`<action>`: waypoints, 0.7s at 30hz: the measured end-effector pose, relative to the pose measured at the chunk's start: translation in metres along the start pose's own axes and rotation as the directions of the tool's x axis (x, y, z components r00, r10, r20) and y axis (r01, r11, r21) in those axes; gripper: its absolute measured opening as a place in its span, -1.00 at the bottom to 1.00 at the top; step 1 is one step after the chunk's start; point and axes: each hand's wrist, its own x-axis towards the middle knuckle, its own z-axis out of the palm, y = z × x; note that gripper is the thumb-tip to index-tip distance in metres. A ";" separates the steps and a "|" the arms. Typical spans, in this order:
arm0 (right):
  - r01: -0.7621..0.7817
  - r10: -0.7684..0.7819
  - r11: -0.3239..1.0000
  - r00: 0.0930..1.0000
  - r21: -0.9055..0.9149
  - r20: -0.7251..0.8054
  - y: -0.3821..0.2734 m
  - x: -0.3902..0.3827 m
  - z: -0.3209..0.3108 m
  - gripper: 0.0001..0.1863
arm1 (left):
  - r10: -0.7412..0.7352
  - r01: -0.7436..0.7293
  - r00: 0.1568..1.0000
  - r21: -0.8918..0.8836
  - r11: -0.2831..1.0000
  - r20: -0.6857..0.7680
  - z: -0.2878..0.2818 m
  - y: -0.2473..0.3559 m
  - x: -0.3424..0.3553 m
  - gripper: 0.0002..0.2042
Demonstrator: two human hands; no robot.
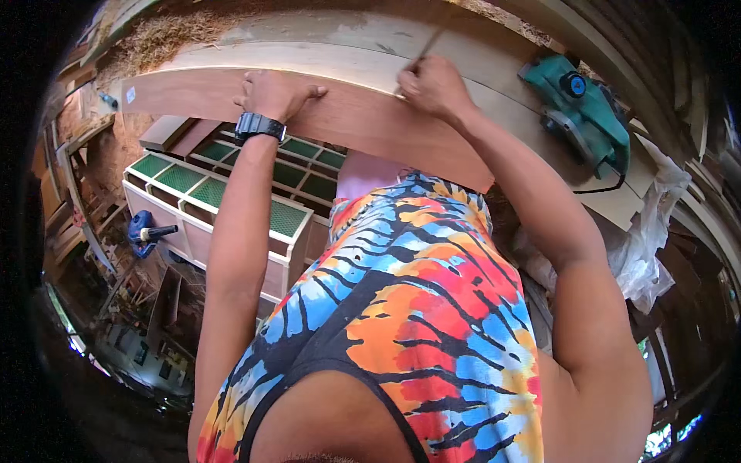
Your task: Marking and planing wood pieces in a workshop environment.
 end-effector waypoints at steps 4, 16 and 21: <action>-0.172 0.172 0.985 0.984 0.008 -0.057 0.026 -0.061 -0.054 -0.67 | 0.044 -0.046 0.999 -0.051 0.998 -0.031 0.011 0.021 -0.003 0.05; 0.186 -0.186 0.982 0.982 -0.033 -0.007 0.009 -0.006 -0.006 -0.72 | 0.044 -0.043 0.998 -0.038 0.998 0.037 0.005 0.024 -0.004 0.02; 0.164 -0.165 0.978 0.986 -0.129 0.003 0.037 -0.049 -0.044 -0.76 | 0.070 -0.070 0.995 0.004 0.998 -0.077 0.007 -0.006 0.019 -0.02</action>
